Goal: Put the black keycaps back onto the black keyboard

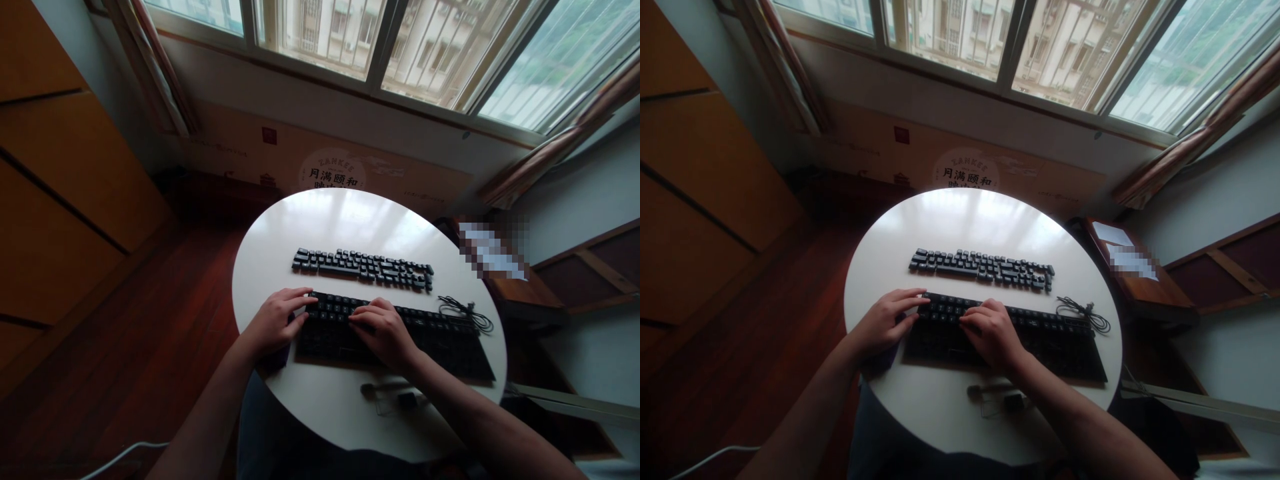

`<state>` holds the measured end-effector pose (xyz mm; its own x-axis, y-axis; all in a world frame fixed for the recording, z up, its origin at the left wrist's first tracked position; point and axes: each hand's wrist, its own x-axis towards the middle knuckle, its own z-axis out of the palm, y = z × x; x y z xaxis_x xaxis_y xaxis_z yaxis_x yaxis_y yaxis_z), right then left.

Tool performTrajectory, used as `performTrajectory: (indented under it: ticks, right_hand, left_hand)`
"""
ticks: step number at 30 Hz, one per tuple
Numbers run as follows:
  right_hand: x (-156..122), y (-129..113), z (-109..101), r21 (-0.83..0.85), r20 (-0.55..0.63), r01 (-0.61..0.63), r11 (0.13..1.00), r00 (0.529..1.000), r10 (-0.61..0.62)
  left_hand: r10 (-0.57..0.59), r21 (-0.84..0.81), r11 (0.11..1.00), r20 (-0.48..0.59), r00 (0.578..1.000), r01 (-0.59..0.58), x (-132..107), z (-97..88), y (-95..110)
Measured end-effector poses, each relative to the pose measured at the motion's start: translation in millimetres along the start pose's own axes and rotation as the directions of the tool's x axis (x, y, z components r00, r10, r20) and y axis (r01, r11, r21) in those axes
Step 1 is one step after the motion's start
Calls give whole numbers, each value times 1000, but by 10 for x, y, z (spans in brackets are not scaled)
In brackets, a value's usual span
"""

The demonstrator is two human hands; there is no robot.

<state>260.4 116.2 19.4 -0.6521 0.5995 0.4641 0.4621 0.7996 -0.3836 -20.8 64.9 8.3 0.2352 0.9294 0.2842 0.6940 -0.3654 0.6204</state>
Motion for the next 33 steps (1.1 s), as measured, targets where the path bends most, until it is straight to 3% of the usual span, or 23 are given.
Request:
performTrajectory:
  ticks: [7,10,13,16,19,22,27,33]
  right_hand:
    - [59,-61,-67,-194,70,6,981,998,8]
    - [89,-92,-139,-265,153,2,964,987,40]
    - [79,-66,-198,-241,235,40,970,972,18]
    - [134,51,-266,-145,215,67,987,976,-35]
    - [402,274,-350,-70,96,46,996,995,-39]
    - [866,549,-379,-90,39,-1,996,999,5]
    - [1545,913,-183,-164,223,-146,976,958,180]
    - [1786,1076,88,-151,338,-186,971,913,228]
  left_hand:
    - [-5,2,1000,5,1000,5,6,6,17]
    - [-1,-4,1000,-3,1000,1,10,3,24]
    - [2,-6,1000,-5,1000,-2,6,6,14]
    - [3,-7,1000,-6,1000,-3,-5,10,-4]
    - [-2,-10,1000,-3,1000,2,-12,5,-14]
    - [-10,-9,1000,-5,1000,10,-9,-8,-6]
    - [-23,-18,1000,-4,1000,23,-3,-33,27]
    - [-48,-61,997,-24,999,47,-19,-56,22]
